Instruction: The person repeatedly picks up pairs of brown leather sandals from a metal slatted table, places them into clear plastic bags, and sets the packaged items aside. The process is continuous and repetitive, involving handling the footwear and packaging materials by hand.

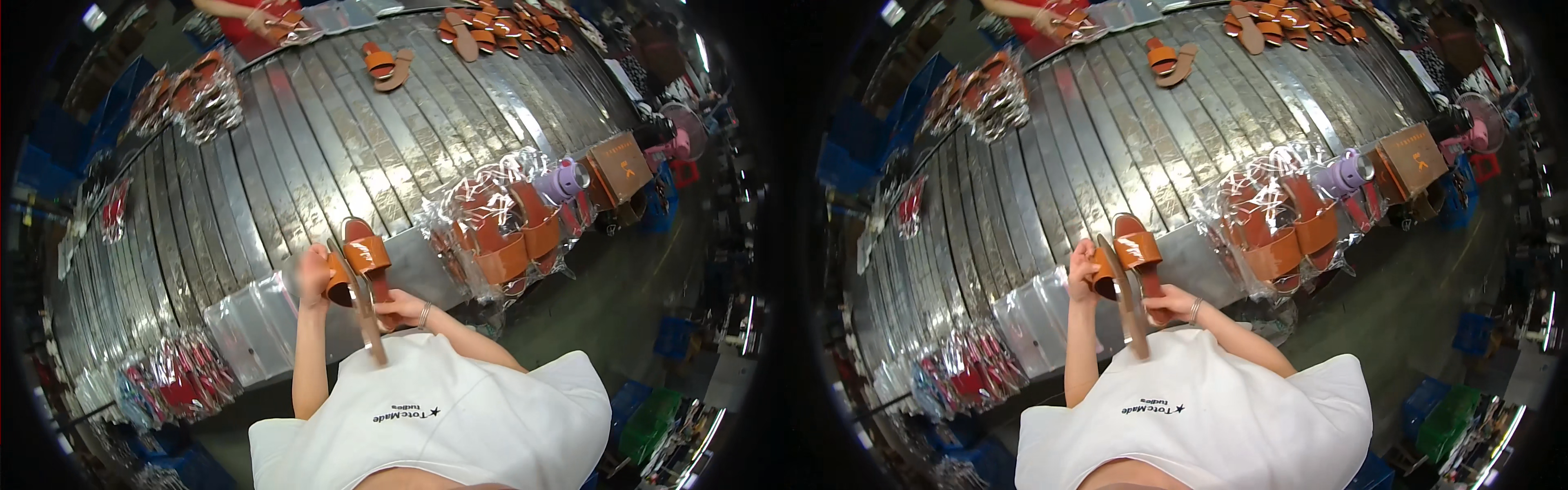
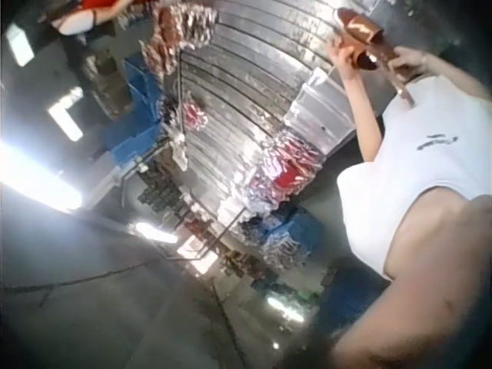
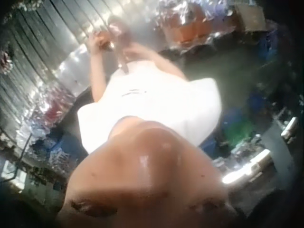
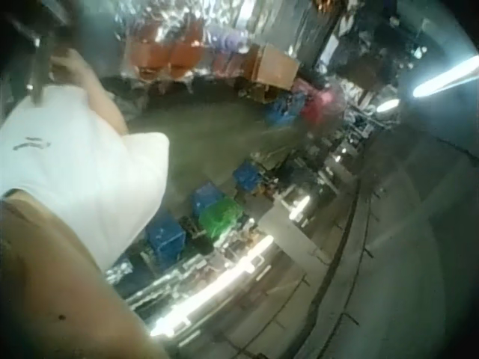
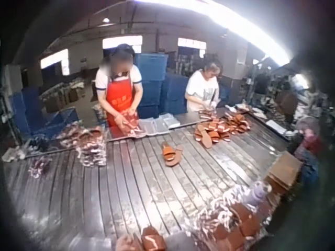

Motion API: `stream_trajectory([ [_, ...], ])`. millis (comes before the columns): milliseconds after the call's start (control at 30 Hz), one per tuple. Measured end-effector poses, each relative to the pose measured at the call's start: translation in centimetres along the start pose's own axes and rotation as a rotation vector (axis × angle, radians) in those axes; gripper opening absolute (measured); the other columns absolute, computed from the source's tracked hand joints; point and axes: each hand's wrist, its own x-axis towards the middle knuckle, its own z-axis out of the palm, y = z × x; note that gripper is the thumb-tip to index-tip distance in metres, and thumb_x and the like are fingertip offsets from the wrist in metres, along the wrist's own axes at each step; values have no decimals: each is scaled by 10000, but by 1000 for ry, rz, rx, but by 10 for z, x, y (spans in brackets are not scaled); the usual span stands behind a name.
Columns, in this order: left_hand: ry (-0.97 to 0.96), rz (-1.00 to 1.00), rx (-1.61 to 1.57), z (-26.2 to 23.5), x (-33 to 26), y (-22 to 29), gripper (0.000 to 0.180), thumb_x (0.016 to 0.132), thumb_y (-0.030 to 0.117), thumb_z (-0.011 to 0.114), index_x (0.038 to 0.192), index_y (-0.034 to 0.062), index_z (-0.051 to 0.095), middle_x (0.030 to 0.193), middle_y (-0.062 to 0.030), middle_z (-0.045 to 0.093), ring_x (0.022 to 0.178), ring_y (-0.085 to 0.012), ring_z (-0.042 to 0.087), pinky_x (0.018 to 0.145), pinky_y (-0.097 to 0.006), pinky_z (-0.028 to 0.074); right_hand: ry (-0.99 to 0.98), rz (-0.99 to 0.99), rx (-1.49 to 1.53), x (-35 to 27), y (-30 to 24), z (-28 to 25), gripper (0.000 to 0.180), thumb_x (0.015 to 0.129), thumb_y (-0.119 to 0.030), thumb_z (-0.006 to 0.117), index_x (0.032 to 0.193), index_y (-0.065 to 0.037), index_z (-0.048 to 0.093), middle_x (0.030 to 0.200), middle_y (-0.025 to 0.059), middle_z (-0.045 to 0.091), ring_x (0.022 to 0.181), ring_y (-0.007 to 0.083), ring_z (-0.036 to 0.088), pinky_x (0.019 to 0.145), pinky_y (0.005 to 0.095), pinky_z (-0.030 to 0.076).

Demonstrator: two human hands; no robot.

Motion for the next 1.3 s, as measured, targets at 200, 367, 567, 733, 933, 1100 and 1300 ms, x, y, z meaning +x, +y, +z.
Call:
stream_trajectory([
  [200,328,83,1462,-90,-44,-48,489,670,267,704,1047,44,488,956,-136,560,869,-319,546,796,-436,427,569,-84,-495,-1,6,-17,345,747,-228,757,952,-11,583,804,13,603,659,82,543,568,260,463],
  [367,778,45,1545,-121,-89,-88,663,663,454,761,1164,108,499,1179,-156,397,1077,-331,430,905,-436,376,599,-157,-743,21,15,-7,351,748,-285,758,888,0,608,796,44,632,694,92,573,631,244,467],
  [567,708,309,676,-123,-106,-87,395,761,211,721,991,77,430,943,-90,468,900,-208,483,791,-309,409,497,-703,-1348,66,33,20,360,714,-329,765,832,-16,631,855,92,605,755,165,584,719,288,469],
  [733,770,417,212,-134,-115,-29,256,886,123,560,1097,109,417,1015,-106,548,988,-168,514,833,-295,417,420,-491,-866,92,15,64,531,734,-309,754,1109,-46,485,917,105,628,829,151,590,773,289,470],
  [933,796,464,1595,-221,-143,-45,135,905,105,480,1029,62,511,1127,-98,595,1126,-314,525,894,-378,435,392,-14,-1445,110,-11,46,635,695,-495,706,1139,-76,535,1004,168,643,911,269,632,790,353,481],
  [1100,1130,418,894,-211,-152,-10,113,918,82,427,976,7,488,1065,-152,611,955,-344,583,813,-365,459,462,-10,-1473,94,-11,76,683,686,-560,665,1154,-78,543,1033,199,633,957,350,611,799,385,480],
  [1300,501,398,1309,-139,-177,52,153,887,76,451,1012,17,517,1026,-148,619,905,-307,590,791,-362,458,125,-33,-1171,114,11,95,635,677,-483,720,1120,-47,592,993,156,650,914,264,629,808,347,471],
])
